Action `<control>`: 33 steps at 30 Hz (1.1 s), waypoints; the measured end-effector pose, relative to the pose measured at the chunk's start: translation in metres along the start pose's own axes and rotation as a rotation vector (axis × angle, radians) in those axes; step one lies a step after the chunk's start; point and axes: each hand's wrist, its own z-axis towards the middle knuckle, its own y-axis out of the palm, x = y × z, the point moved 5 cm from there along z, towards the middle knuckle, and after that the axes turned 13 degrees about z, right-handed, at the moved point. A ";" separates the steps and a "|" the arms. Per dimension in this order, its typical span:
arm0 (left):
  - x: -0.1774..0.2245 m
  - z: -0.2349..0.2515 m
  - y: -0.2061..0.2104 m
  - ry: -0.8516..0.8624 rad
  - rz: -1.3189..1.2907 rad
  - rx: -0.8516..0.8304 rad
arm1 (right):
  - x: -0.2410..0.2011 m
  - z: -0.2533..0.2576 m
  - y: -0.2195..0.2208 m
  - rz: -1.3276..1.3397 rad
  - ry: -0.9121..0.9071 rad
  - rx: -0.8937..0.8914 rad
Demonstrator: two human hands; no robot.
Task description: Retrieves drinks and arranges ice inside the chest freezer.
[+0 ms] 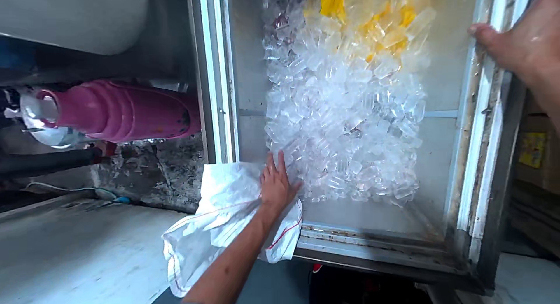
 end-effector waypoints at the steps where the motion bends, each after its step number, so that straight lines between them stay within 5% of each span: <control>1: -0.001 -0.006 0.003 -0.034 0.008 -0.059 | -0.006 -0.005 -0.004 -0.007 0.004 -0.001; 6: 0.001 0.034 0.005 -0.119 -0.085 -0.168 | -0.025 -0.016 -0.011 -0.014 0.043 -0.005; 13: 0.033 0.117 -0.037 -0.442 -0.715 0.246 | -0.017 -0.010 -0.008 -0.026 0.048 0.032; 19: 0.059 0.208 -0.104 -0.541 -0.922 0.431 | -0.012 -0.003 -0.006 -0.063 0.021 0.034; 25: 0.069 0.269 -0.148 -0.630 -0.860 0.663 | -0.013 0.000 -0.006 -0.094 0.025 0.037; 33: 0.100 0.328 -0.193 -0.328 -0.664 0.853 | -0.009 0.001 -0.005 -0.111 -0.038 0.066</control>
